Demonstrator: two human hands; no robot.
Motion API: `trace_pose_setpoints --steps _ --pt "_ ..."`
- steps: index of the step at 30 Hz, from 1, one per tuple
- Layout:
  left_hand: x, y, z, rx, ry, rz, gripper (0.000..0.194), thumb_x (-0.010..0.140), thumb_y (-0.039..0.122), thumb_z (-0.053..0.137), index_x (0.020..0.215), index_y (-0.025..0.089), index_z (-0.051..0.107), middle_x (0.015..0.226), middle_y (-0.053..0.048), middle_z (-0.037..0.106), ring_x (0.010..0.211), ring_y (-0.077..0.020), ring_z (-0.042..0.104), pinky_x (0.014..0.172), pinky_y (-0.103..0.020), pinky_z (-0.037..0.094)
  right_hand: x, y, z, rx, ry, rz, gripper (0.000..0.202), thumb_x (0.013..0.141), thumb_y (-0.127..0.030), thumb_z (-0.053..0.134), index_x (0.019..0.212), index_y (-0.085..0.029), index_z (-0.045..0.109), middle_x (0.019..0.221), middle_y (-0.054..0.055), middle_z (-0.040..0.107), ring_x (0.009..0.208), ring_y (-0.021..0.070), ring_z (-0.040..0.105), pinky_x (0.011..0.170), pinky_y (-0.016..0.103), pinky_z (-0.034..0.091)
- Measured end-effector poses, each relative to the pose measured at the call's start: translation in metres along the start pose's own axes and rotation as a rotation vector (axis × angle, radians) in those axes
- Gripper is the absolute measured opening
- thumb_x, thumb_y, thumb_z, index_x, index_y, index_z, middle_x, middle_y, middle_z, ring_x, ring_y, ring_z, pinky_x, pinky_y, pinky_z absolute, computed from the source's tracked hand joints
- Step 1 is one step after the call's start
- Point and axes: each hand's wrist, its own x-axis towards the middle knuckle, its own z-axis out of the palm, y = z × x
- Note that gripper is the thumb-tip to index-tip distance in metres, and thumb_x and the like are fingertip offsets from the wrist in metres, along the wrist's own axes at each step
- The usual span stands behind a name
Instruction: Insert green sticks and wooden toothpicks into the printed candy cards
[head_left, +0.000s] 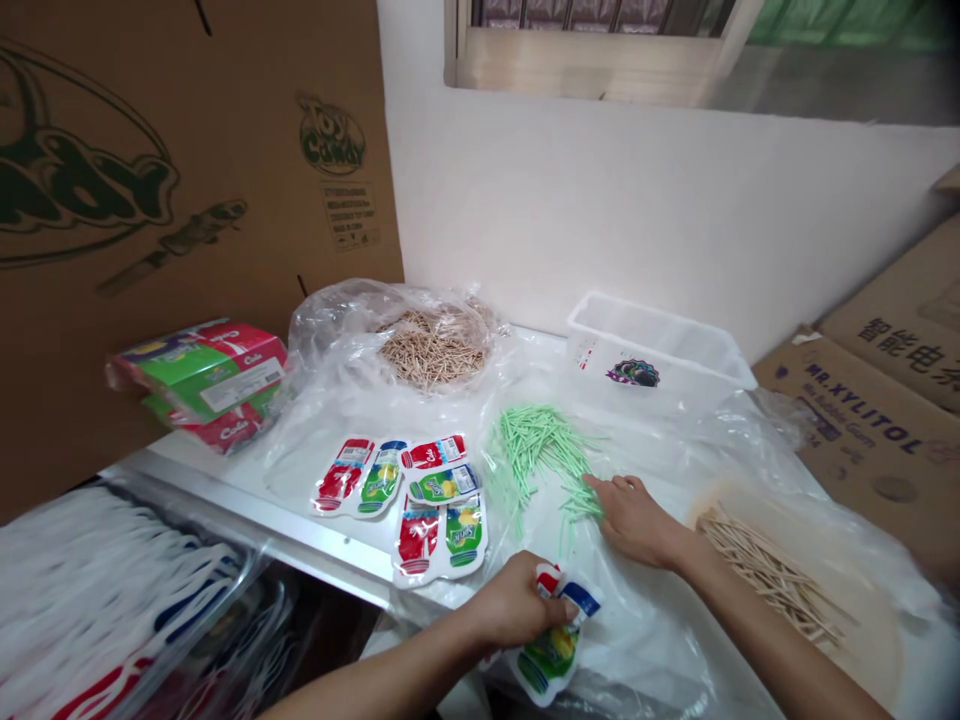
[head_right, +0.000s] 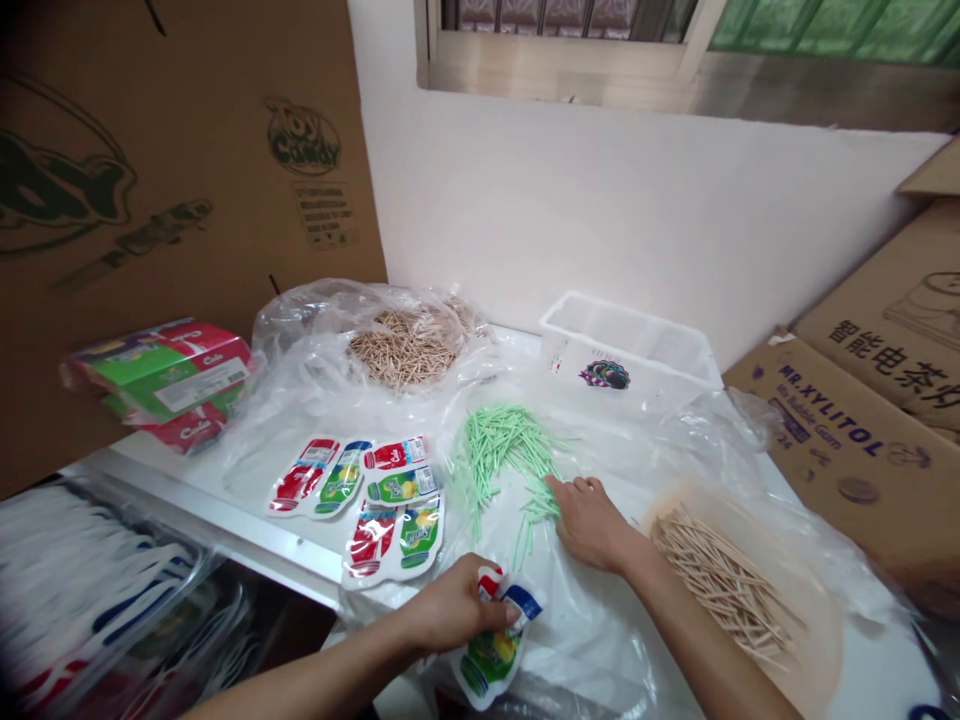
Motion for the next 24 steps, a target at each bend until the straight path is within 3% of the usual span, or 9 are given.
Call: trace_pose_setpoints --steps 2,5,7,10,13,15,19,24 --pt "0.000 0.000 0.001 0.015 0.005 -0.005 0.017 0.059 0.027 0.064 0.063 0.011 0.064 0.057 0.001 0.055 0.050 -0.0095 0.044 0.053 -0.022 0.039 0.003 -0.002 0.004 -0.040 0.017 -0.016 0.044 0.078 -0.017 0.047 0.122 -0.015 0.045 0.098 0.011 0.060 0.095 0.0246 0.049 0.086 0.035 0.026" --pt "-0.001 -0.001 0.002 0.039 0.002 -0.013 0.017 0.059 0.027 0.063 0.063 0.010 0.062 0.056 0.001 0.054 0.050 -0.0096 0.044 0.052 -0.023 0.040 0.017 -0.002 0.007 -0.081 0.039 0.035 0.021 0.083 -0.020 0.045 0.098 -0.016 0.058 0.095 0.012 0.060 0.097 0.0271 0.049 0.087 0.038 0.026" --pt "0.000 -0.003 0.003 0.049 -0.004 -0.003 0.017 0.060 0.027 0.062 0.063 0.010 0.062 0.056 0.001 0.053 0.049 -0.0096 0.044 0.052 -0.023 0.040 0.027 0.001 0.007 -0.070 0.051 0.065 0.017 0.085 -0.017 0.043 0.090 -0.015 0.059 0.099 0.014 0.059 0.102 0.0274 0.047 0.092 0.040 0.023" --pt "0.000 -0.007 0.004 0.049 -0.005 0.002 0.017 0.061 0.028 0.062 0.063 0.011 0.062 0.056 0.001 0.053 0.050 -0.0096 0.044 0.052 -0.023 0.040 0.034 0.010 0.002 -0.022 0.061 0.138 0.022 0.084 -0.006 0.038 0.089 -0.012 0.058 0.100 0.016 0.059 0.105 0.0259 0.048 0.097 0.041 0.019" --pt "-0.001 -0.007 0.003 0.050 -0.003 0.000 0.017 0.061 0.028 0.062 0.065 0.011 0.063 0.057 0.001 0.055 0.051 -0.0101 0.045 0.053 -0.023 0.041 0.031 0.018 -0.006 0.081 0.044 0.247 0.025 0.088 -0.007 0.029 0.095 -0.009 0.053 0.091 0.016 0.062 0.092 0.0253 0.055 0.088 0.040 0.028" --pt "-0.002 -0.006 0.002 0.051 -0.014 0.009 0.016 0.062 0.027 0.061 0.065 0.012 0.064 0.058 0.001 0.056 0.051 -0.0105 0.046 0.053 -0.023 0.041 0.025 0.016 -0.009 0.182 0.003 0.283 0.027 0.091 -0.013 0.024 0.102 -0.008 0.049 0.086 0.014 0.064 0.081 0.0220 0.059 0.077 0.033 0.035" --pt "-0.004 -0.005 0.002 0.052 -0.033 0.038 0.016 0.063 0.027 0.061 0.068 0.012 0.065 0.061 -0.001 0.059 0.053 -0.0121 0.049 0.056 -0.025 0.043 0.017 -0.012 -0.005 0.360 -0.123 0.275 0.027 0.093 -0.024 0.027 0.102 -0.012 0.049 0.091 0.011 0.067 0.080 0.0177 0.062 0.066 0.025 0.038" --pt "-0.005 -0.006 0.003 0.082 -0.026 0.050 0.014 0.064 0.026 0.060 0.066 0.013 0.063 0.061 -0.001 0.059 0.054 -0.0126 0.049 0.058 -0.026 0.044 0.021 -0.054 0.007 0.405 -0.223 0.364 0.035 0.087 -0.036 0.039 0.099 -0.008 0.056 0.093 0.020 0.067 0.085 0.0268 0.063 0.066 0.030 0.040"
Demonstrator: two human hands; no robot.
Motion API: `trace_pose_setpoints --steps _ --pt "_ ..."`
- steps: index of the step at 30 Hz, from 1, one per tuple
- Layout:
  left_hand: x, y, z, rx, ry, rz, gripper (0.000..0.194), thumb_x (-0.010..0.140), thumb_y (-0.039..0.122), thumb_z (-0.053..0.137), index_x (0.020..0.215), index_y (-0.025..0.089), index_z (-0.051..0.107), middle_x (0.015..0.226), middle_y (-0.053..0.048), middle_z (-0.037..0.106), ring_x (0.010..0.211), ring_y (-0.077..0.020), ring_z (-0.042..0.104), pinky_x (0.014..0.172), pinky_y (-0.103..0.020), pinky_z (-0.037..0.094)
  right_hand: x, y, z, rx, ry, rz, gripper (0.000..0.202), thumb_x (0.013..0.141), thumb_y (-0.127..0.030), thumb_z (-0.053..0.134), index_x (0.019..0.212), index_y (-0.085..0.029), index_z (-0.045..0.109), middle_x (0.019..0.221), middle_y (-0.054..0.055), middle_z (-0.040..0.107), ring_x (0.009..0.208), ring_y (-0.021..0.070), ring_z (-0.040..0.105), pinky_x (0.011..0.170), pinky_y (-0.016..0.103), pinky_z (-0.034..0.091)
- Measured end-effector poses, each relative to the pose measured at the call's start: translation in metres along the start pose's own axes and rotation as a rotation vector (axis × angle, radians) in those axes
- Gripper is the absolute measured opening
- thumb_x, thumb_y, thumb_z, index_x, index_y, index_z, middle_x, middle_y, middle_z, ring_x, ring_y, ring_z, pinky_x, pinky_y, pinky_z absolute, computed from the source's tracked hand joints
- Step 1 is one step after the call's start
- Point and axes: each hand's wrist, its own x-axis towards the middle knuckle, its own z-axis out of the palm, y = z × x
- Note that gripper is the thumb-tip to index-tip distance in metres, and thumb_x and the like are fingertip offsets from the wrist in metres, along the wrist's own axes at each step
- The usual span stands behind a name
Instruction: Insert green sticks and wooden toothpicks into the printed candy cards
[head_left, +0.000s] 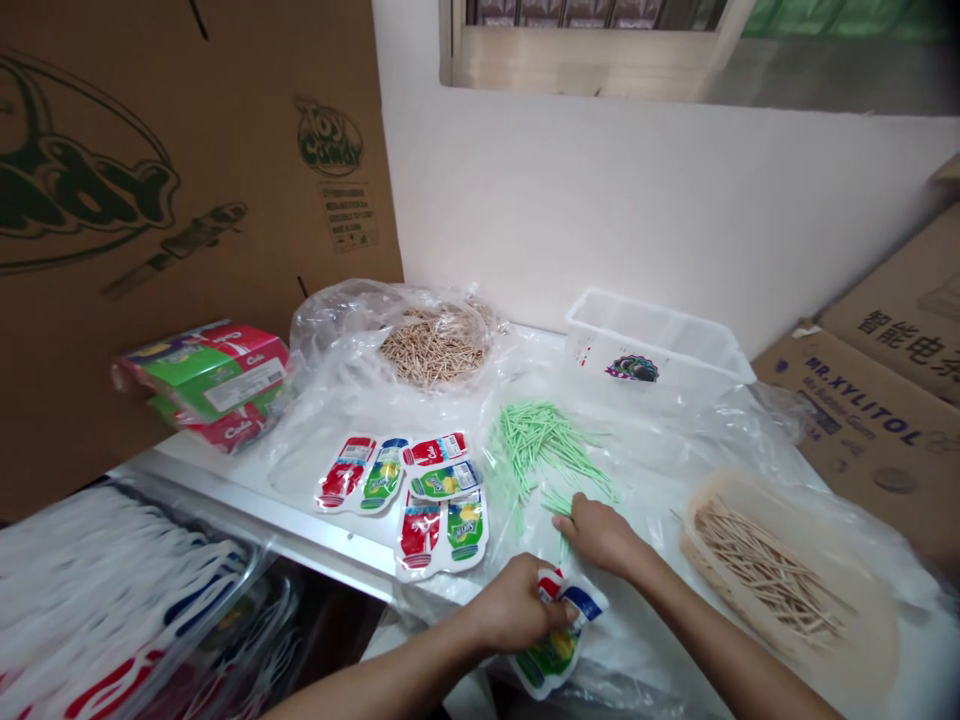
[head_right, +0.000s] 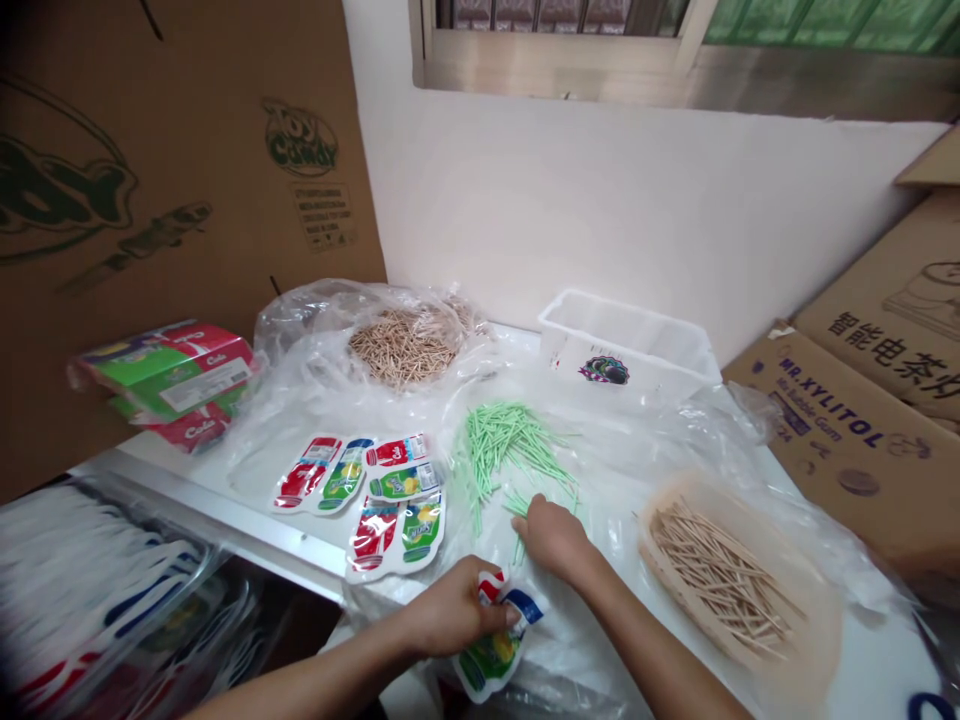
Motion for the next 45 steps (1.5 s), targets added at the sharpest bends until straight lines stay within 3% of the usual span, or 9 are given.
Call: trace_pose_setpoints --steps 11,15,19,23,28,32,35,42,45 --pt "0.000 -0.004 0.003 0.034 0.051 -0.012 0.013 0.063 0.026 0.060 0.061 0.013 0.060 0.056 0.001 0.057 0.051 -0.0114 0.046 0.053 -0.023 0.042 -0.002 -0.010 0.010 0.052 0.045 0.060 0.027 0.079 -0.025 0.043 0.090 -0.008 0.059 0.091 0.025 0.066 0.085 0.0327 0.063 0.067 0.036 0.040" --pt "-0.007 0.007 -0.006 -0.093 0.086 0.017 0.017 0.064 0.029 0.065 0.067 0.012 0.065 0.060 -0.001 0.062 0.053 -0.0125 0.051 0.057 -0.024 0.045 -0.007 0.006 0.005 0.160 0.087 -0.015 0.021 0.083 -0.022 0.036 0.091 -0.011 0.053 0.081 0.018 0.067 0.076 0.0257 0.063 0.065 0.032 0.040" --pt "-0.006 0.046 -0.032 -0.248 0.414 0.214 0.026 0.070 0.038 0.064 0.074 0.012 0.065 0.069 -0.004 0.066 0.063 -0.0160 0.058 0.064 -0.027 0.047 -0.014 0.023 -0.001 0.304 0.162 -0.072 0.023 0.090 -0.020 0.022 0.100 -0.016 0.042 0.068 0.004 0.063 0.064 0.0166 0.061 0.064 0.026 0.043" --pt "0.020 0.084 -0.043 -0.173 0.789 0.538 0.023 0.076 0.038 0.059 0.071 0.015 0.060 0.067 0.000 0.060 0.066 -0.0140 0.055 0.063 -0.023 0.044 -0.023 0.017 0.005 0.484 0.319 -0.275 0.018 0.092 -0.027 0.026 0.102 -0.021 0.038 0.082 0.004 0.060 0.078 0.0164 0.061 0.073 0.027 0.045" --pt "0.069 0.083 -0.005 0.007 0.592 0.631 0.024 0.078 0.032 0.054 0.061 0.016 0.059 0.060 0.000 0.054 0.059 -0.0127 0.048 0.059 -0.022 0.040 -0.027 -0.001 0.012 0.526 0.397 -0.447 0.019 0.087 -0.022 0.034 0.099 -0.019 0.047 0.093 0.009 0.059 0.092 0.0213 0.057 0.081 0.033 0.045" --pt "0.084 0.076 0.015 -0.048 0.544 0.643 0.020 0.079 0.031 0.054 0.074 0.016 0.067 0.069 -0.003 0.062 0.069 -0.0164 0.055 0.067 -0.026 0.044 -0.026 0.005 0.019 0.719 0.488 -0.329 0.023 0.089 -0.027 0.031 0.099 -0.020 0.049 0.091 0.008 0.059 0.096 0.0211 0.056 0.087 0.033 0.043" --pt "0.082 0.078 0.009 -0.205 0.616 0.667 0.027 0.080 0.033 0.054 0.096 0.015 0.067 0.089 -0.008 0.067 0.082 -0.0196 0.058 0.076 -0.030 0.045 -0.027 0.013 0.031 0.903 0.531 -0.140 0.031 0.092 -0.041 0.028 0.105 -0.020 0.045 0.086 0.004 0.058 0.082 0.0186 0.057 0.079 0.032 0.046" --pt "0.071 0.071 -0.013 -0.257 0.635 0.555 0.025 0.073 0.036 0.063 0.068 0.011 0.065 0.061 -0.001 0.060 0.058 -0.0128 0.051 0.057 -0.024 0.041 -0.031 0.007 0.049 1.052 0.475 -0.113 0.058 0.090 -0.049 0.034 0.137 -0.019 0.020 0.088 0.002 0.058 0.086 0.0165 0.057 0.086 0.032 0.041" --pt "0.065 0.068 -0.017 -0.272 0.628 0.521 0.023 0.073 0.034 0.063 0.071 0.011 0.064 0.060 -0.001 0.059 0.056 -0.0123 0.051 0.056 -0.023 0.040 -0.028 0.007 0.039 1.089 0.583 -0.085 0.061 0.090 -0.049 0.034 0.138 -0.016 0.017 0.077 -0.002 0.056 0.076 0.0157 0.055 0.083 0.032 0.042"
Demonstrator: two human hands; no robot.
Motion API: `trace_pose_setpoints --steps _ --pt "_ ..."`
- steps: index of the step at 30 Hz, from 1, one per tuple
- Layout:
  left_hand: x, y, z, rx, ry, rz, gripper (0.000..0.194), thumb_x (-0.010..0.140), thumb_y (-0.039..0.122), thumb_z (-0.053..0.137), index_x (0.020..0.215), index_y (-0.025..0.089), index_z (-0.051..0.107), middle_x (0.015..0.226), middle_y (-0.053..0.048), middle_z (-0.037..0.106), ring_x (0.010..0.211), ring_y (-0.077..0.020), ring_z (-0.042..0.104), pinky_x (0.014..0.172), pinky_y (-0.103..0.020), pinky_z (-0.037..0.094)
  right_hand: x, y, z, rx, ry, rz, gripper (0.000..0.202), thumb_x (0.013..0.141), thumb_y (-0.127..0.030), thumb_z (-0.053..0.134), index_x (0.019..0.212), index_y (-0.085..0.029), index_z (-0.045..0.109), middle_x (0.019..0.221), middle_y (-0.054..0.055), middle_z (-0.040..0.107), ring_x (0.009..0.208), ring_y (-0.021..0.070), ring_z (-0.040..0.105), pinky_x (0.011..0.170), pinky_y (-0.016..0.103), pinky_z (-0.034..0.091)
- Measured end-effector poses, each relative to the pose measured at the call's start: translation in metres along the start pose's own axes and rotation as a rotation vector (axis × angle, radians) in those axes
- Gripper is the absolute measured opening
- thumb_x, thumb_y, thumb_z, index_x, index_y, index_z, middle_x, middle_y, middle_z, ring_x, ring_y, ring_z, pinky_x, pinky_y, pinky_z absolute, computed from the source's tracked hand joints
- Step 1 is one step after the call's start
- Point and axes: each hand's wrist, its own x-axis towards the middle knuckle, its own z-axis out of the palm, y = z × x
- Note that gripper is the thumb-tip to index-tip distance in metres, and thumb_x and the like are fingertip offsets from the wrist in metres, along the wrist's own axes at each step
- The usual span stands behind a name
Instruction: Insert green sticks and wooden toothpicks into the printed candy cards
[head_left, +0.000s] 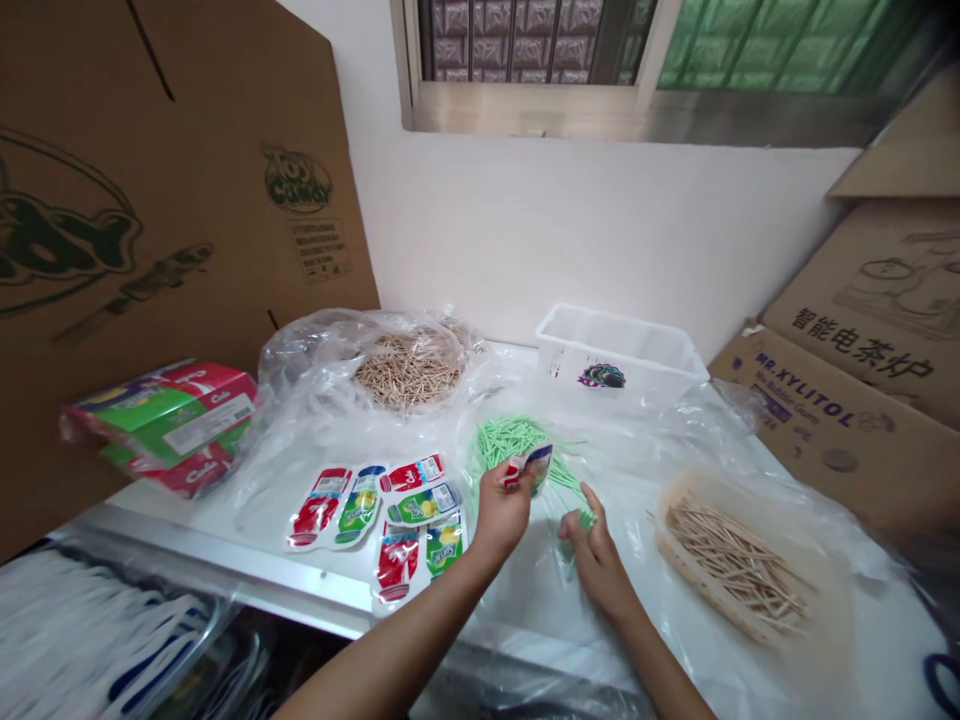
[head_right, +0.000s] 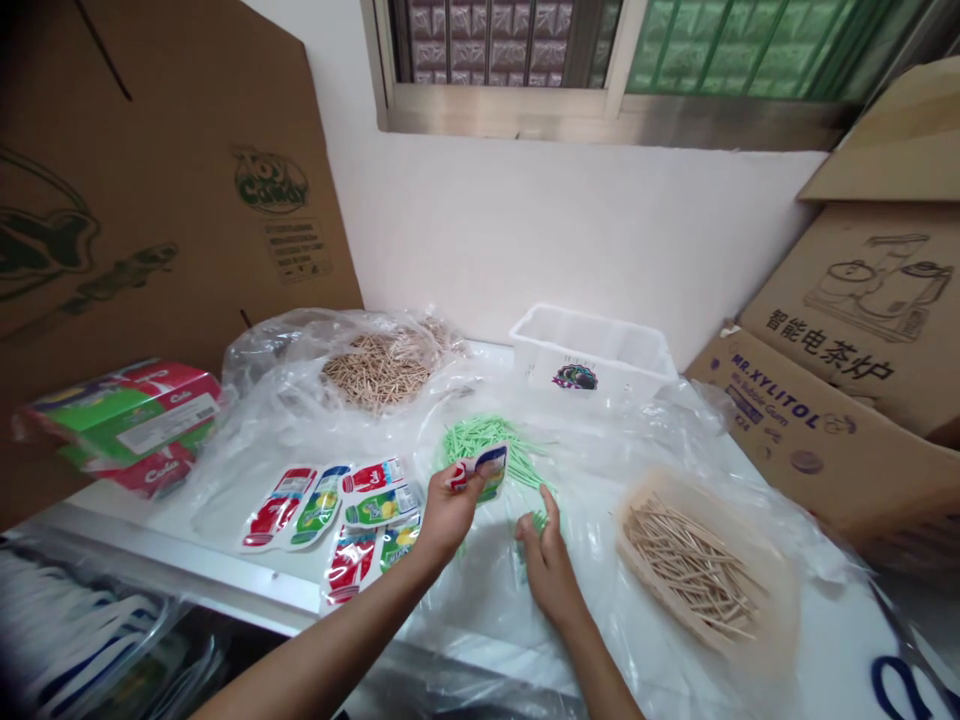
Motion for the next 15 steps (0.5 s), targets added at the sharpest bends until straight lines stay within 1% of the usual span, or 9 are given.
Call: trace_pose_setpoints --steps 3,5,6,7,9,11,13,14,15 --pt "-0.007 -0.003 0.000 0.032 0.068 -0.008 0.025 0.072 0.036 0.063 0.065 0.012 0.061 0.057 0.000 0.057 0.056 -0.0122 0.050 0.055 -0.022 0.038 0.012 -0.013 0.000 0.156 0.201 -0.044 0.051 0.090 -0.050 0.034 0.129 -0.018 0.027 0.070 -0.004 0.050 0.070 0.0148 0.052 0.081 0.032 0.043" --pt "-0.013 -0.009 0.007 0.025 0.158 -0.028 0.027 0.072 0.039 0.063 0.067 0.012 0.061 0.060 0.000 0.058 0.059 -0.0132 0.052 0.058 -0.023 0.039 0.016 -0.026 0.008 0.323 0.297 -0.060 0.040 0.090 -0.050 0.033 0.116 -0.021 0.036 0.068 -0.004 0.045 0.067 0.0140 0.051 0.076 0.031 0.045" --pt "-0.016 -0.014 0.013 -0.001 0.204 -0.053 0.028 0.072 0.040 0.063 0.070 0.012 0.062 0.063 -0.001 0.060 0.062 -0.0141 0.053 0.060 -0.023 0.040 0.017 -0.032 0.013 0.411 0.318 -0.061 0.036 0.090 -0.050 0.033 0.112 -0.023 0.038 0.068 -0.004 0.043 0.066 0.0136 0.051 0.075 0.030 0.046" --pt "-0.018 -0.018 0.019 -0.051 0.251 -0.091 0.028 0.071 0.040 0.063 0.073 0.012 0.062 0.066 -0.002 0.061 0.065 -0.0149 0.055 0.062 -0.024 0.042 0.016 -0.039 0.020 0.493 0.321 -0.060 0.033 0.089 -0.049 0.034 0.110 -0.024 0.039 0.069 -0.004 0.043 0.066 0.0131 0.051 0.074 0.030 0.046" --pt "-0.021 -0.027 0.032 -0.173 0.315 -0.165 0.030 0.069 0.042 0.063 0.074 0.012 0.060 0.067 -0.003 0.061 0.066 -0.0157 0.056 0.064 -0.026 0.043 0.010 -0.051 0.032 0.609 0.298 -0.042 0.035 0.089 -0.047 0.038 0.116 -0.026 0.037 0.072 -0.004 0.045 0.069 0.0128 0.053 0.077 0.031 0.047" --pt "-0.021 -0.032 0.042 -0.302 0.355 -0.223 0.033 0.067 0.045 0.065 0.072 0.013 0.058 0.064 -0.002 0.060 0.064 -0.0152 0.056 0.065 -0.027 0.044 0.003 -0.059 0.042 0.645 0.279 -0.014 0.046 0.089 -0.045 0.040 0.129 -0.027 0.026 0.075 -0.003 0.049 0.075 0.0136 0.055 0.082 0.034 0.047" --pt "-0.020 -0.033 0.047 -0.405 0.379 -0.266 0.035 0.064 0.045 0.067 0.071 0.013 0.055 0.061 0.000 0.057 0.060 -0.0138 0.054 0.064 -0.027 0.044 -0.003 -0.062 0.047 0.630 0.258 0.011 0.054 0.089 -0.045 0.040 0.135 -0.026 0.018 0.080 -0.001 0.053 0.083 0.0156 0.058 0.086 0.036 0.046" --pt "-0.020 -0.033 0.047 -0.433 0.391 -0.284 0.035 0.063 0.045 0.068 0.070 0.014 0.054 0.059 0.001 0.056 0.058 -0.0130 0.053 0.062 -0.027 0.044 -0.006 -0.063 0.048 0.614 0.236 0.024 0.053 0.089 -0.045 0.041 0.134 -0.025 0.021 0.084 0.000 0.056 0.089 0.0170 0.058 0.087 0.037 0.045" --pt "-0.021 -0.031 0.047 -0.446 0.400 -0.300 0.035 0.062 0.044 0.068 0.069 0.014 0.054 0.058 0.002 0.055 0.056 -0.0124 0.052 0.061 -0.027 0.044 -0.008 -0.062 0.049 0.594 0.209 0.033 0.049 0.089 -0.046 0.041 0.130 -0.023 0.028 0.090 0.003 0.058 0.094 0.0184 0.058 0.089 0.037 0.044"
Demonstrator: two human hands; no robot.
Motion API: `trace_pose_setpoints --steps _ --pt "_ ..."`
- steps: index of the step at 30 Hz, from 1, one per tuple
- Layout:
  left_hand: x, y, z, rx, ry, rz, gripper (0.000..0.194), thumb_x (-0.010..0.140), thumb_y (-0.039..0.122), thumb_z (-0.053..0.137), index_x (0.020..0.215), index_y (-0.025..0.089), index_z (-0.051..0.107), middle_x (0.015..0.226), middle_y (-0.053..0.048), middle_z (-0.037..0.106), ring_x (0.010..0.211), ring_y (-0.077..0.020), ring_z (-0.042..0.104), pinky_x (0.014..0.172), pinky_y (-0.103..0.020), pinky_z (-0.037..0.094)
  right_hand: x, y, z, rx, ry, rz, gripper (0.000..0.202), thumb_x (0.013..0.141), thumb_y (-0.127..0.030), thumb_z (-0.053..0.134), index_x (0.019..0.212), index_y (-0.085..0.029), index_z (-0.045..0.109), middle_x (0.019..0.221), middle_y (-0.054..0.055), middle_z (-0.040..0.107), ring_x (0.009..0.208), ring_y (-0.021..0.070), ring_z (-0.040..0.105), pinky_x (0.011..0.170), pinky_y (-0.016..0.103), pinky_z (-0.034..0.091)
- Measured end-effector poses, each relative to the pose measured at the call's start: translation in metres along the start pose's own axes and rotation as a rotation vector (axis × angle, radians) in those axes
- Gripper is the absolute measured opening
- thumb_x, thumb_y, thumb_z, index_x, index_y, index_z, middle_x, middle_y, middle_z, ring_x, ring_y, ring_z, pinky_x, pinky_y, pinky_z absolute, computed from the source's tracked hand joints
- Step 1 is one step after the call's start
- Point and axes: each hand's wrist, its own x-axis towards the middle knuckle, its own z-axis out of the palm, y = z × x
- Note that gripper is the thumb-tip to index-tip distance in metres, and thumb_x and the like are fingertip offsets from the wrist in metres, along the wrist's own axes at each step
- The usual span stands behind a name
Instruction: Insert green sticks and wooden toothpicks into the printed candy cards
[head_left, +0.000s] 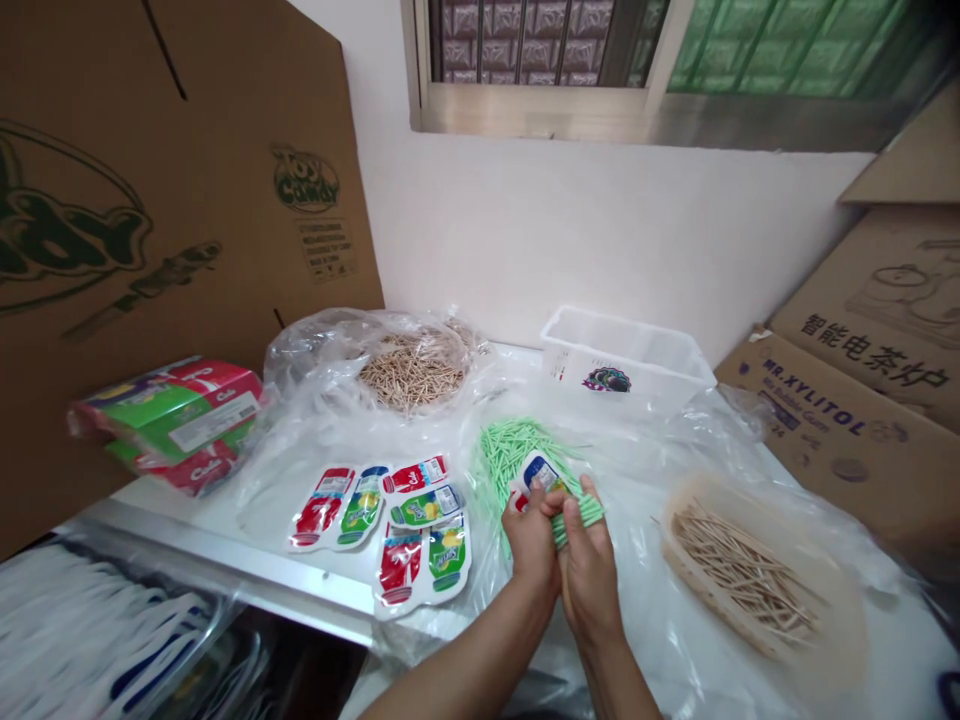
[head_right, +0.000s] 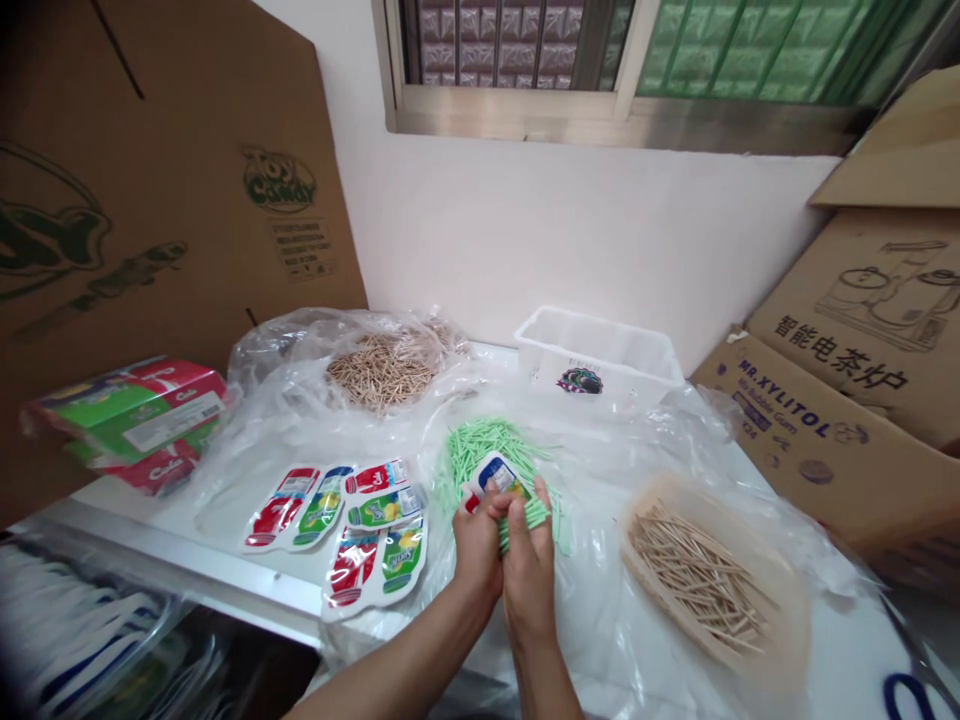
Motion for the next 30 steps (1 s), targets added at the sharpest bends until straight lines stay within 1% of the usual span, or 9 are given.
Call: trace_pose_setpoints --steps 2,5,9,14,17,20,24,28,30 --pt "-0.001 0.004 -0.003 0.015 0.007 -0.020 0.035 0.061 0.044 0.069 0.066 0.014 0.053 0.056 0.002 0.054 0.054 -0.0121 0.051 0.057 -0.026 0.042 -0.003 0.001 -0.003 -0.062 -0.039 -0.003 0.036 0.089 -0.048 0.039 0.111 -0.021 0.045 0.096 0.005 0.059 0.098 0.0200 0.056 0.090 0.036 0.043" --pt "0.002 0.011 -0.012 0.117 -0.046 -0.008 0.033 0.061 0.042 0.070 0.065 0.012 0.056 0.056 0.001 0.055 0.055 -0.0125 0.051 0.056 -0.025 0.041 -0.001 -0.004 -0.014 -0.255 -0.061 -0.111 0.031 0.091 -0.047 0.034 0.086 -0.021 0.050 0.087 0.004 0.058 0.089 0.0176 0.057 0.086 0.032 0.043" --pt "0.011 0.030 -0.030 0.362 -0.287 0.038 0.029 0.062 0.036 0.071 0.060 0.011 0.059 0.051 0.002 0.051 0.050 -0.0101 0.045 0.051 -0.023 0.034 0.010 -0.029 -0.039 -0.664 -0.232 -0.102 0.031 0.091 -0.048 0.031 0.095 -0.023 0.048 0.066 -0.002 0.051 0.062 0.0149 0.053 0.064 0.025 0.044" --pt "0.009 0.055 -0.047 0.563 -0.495 0.172 0.018 0.068 0.030 0.067 0.066 0.014 0.060 0.057 0.003 0.054 0.055 -0.0110 0.046 0.054 -0.021 0.034 0.023 -0.066 -0.055 -1.032 -0.482 -0.129 0.031 0.092 -0.045 0.027 0.102 -0.025 0.049 0.077 0.002 0.061 0.075 0.0187 0.059 0.068 0.026 0.043" --pt "0.004 0.063 -0.052 0.734 -0.523 0.332 0.015 0.073 0.029 0.062 0.068 0.017 0.057 0.062 0.002 0.056 0.059 -0.0122 0.048 0.055 -0.021 0.035 0.026 -0.082 -0.054 -1.157 -0.600 -0.131 0.031 0.092 -0.043 0.028 0.112 -0.029 0.048 0.094 0.004 0.064 0.084 0.0218 0.061 0.074 0.029 0.042" --pt "0.001 0.066 -0.055 0.923 -0.569 0.532 0.013 0.078 0.028 0.058 0.069 0.018 0.055 0.066 0.000 0.057 0.063 -0.0136 0.051 0.058 -0.022 0.037 0.026 -0.090 -0.051 -1.258 -0.679 -0.055 0.042 0.091 -0.042 0.030 0.130 -0.029 0.036 0.096 0.006 0.066 0.089 0.0257 0.062 0.077 0.032 0.042" --pt "0.004 0.067 -0.058 1.033 -0.668 0.814 0.006 0.079 0.016 0.050 0.078 0.019 0.055 0.075 -0.002 0.060 0.071 -0.0160 0.056 0.067 -0.027 0.043 0.028 -0.095 -0.050 -1.346 -0.808 -0.016 0.051 0.091 -0.042 0.033 0.138 -0.024 0.030 0.102 0.011 0.066 0.096 0.0275 0.060 0.079 0.033 0.041" --pt "0.010 0.067 -0.061 1.073 -0.776 1.108 0.026 0.068 0.003 0.046 0.089 0.018 0.053 0.080 -0.004 0.062 0.079 -0.0175 0.057 0.092 -0.040 0.039 0.032 -0.100 -0.049 -1.416 -0.900 -0.021 0.054 0.090 -0.041 0.035 0.139 -0.020 0.032 0.110 0.014 0.064 0.100 0.0285 0.058 0.078 0.032 0.040" --pt "0.010 0.068 -0.061 1.099 -0.803 1.208 0.030 0.065 0.001 0.045 0.089 0.017 0.053 0.082 -0.005 0.062 0.080 -0.0175 0.057 0.096 -0.043 0.036 0.035 -0.101 -0.049 -1.456 -0.953 -0.016 0.056 0.089 -0.040 0.036 0.140 -0.017 0.032 0.108 0.015 0.065 0.097 0.0286 0.059 0.076 0.032 0.041"
